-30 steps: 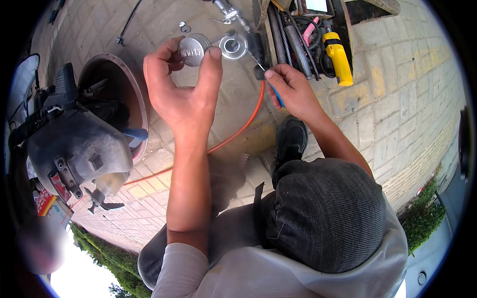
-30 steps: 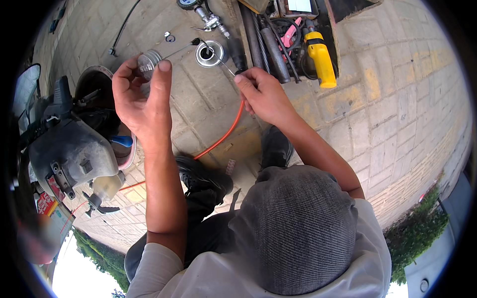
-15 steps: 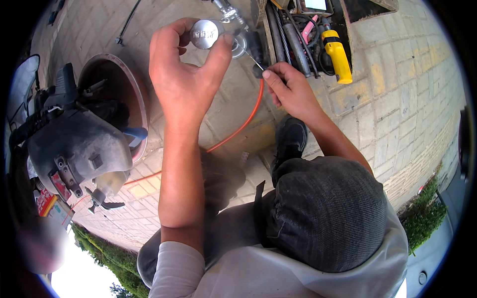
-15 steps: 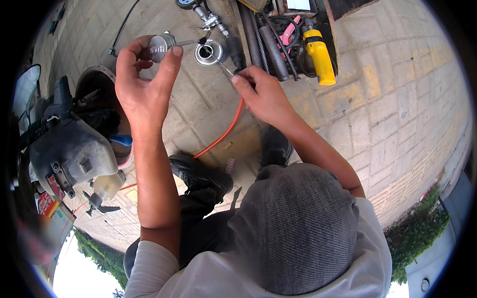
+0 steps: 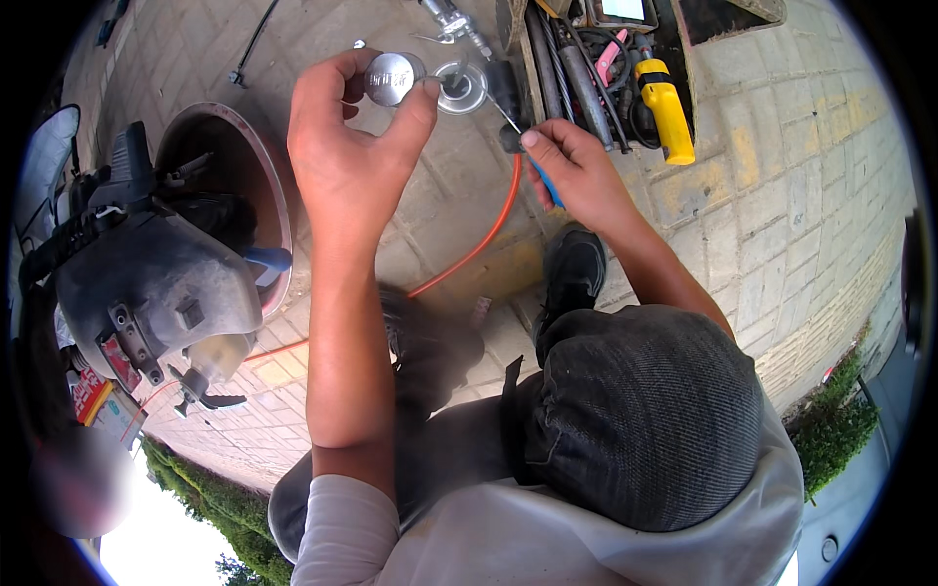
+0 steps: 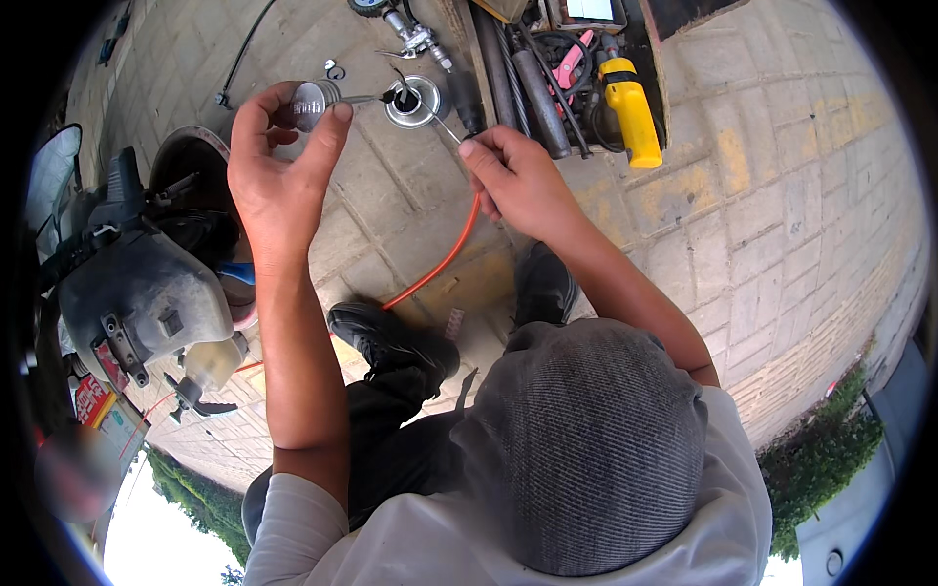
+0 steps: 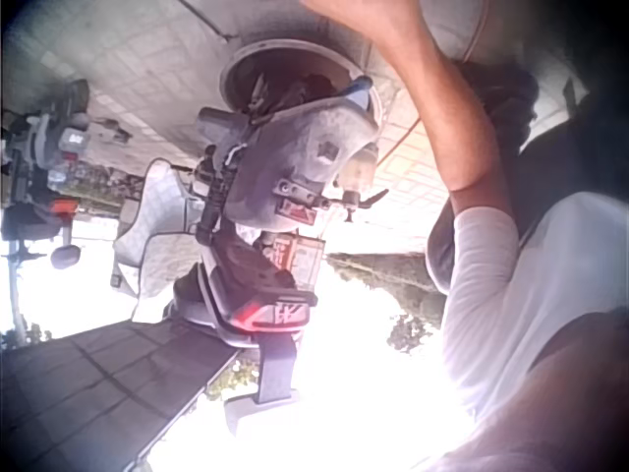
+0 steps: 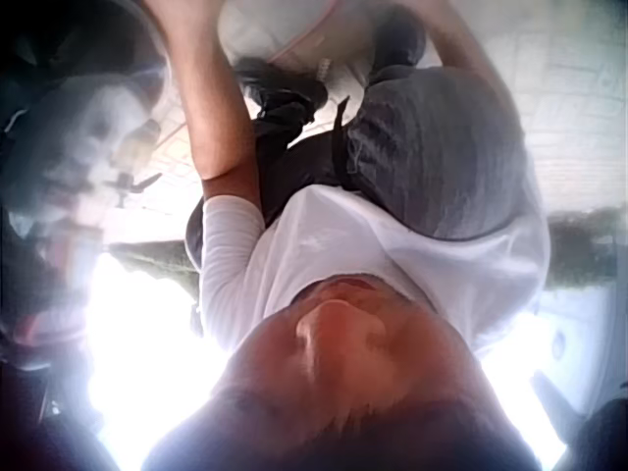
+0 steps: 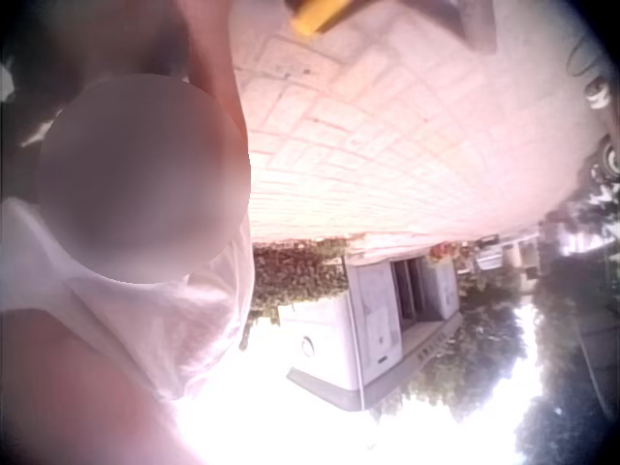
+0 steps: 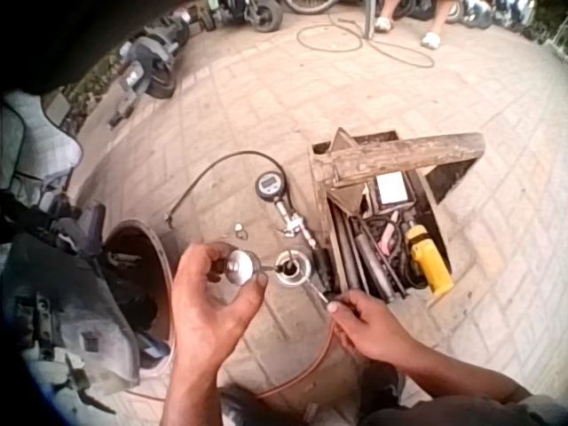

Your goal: The person prepares a small metal component by wrapping it with white tape, then uses a screwdriver to adjust a part inside the scooter's rear wheel hub. They subsequently use a spray can to apply lubricant to the hub area and check the tire pressure with a gauge.

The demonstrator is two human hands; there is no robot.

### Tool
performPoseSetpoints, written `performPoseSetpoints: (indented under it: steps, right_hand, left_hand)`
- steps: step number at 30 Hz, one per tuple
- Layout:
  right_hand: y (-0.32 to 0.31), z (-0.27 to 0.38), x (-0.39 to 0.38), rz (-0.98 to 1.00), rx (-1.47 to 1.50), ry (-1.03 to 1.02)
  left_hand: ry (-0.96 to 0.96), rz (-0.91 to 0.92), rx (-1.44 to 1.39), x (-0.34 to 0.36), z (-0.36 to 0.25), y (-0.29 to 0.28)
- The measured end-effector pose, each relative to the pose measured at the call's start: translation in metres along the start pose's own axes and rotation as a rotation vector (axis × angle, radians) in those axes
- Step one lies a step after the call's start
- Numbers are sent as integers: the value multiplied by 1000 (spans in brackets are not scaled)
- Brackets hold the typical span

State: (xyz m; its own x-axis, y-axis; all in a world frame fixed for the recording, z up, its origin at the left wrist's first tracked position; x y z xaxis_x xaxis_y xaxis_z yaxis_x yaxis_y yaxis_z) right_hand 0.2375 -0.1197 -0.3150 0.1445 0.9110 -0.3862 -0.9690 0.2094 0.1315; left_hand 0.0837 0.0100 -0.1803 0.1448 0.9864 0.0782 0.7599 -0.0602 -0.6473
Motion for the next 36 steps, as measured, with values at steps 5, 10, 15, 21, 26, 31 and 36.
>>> performPoseSetpoints:
  steps: [5,10,15,21,26,31,36]
  right_hand:
    - [2,3,0,24,61,24]
    - [0,1,0,10,110,20]
    - [-2,0,-1,7,138,34]
    - [1,-2,-1,4,295,97]
    - [1,-6,-1,12,367,124]
    - [3,-7,-3,55,578,187]
    - [2,-6,-3,51,588,178]
  left_hand:
    - [-48,-23,-159,3,9,1]
    - [24,-1,-88,0,8,8]
    - [-19,-27,-97,-2,11,6]
    - [6,-20,-113,-4,19,10]
    - [-101,-32,-229,-4,29,9]
    - [-150,-8,-270,-5,40,13]
    - [-203,-7,-369,-11,46,10]
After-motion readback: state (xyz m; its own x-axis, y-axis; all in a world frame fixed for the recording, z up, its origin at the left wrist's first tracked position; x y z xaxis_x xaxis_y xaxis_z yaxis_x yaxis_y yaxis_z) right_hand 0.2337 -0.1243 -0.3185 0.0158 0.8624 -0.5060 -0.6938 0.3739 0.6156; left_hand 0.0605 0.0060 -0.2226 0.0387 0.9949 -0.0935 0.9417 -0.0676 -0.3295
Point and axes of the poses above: each hand's wrist, its own x-axis towards the middle knuckle, its own y-axis out of the palm, z = x × y, the point moved 7 cm from there along x, towards the middle knuckle, and after that the axes turned 12 degrees about -y, right-handed, at the moved point
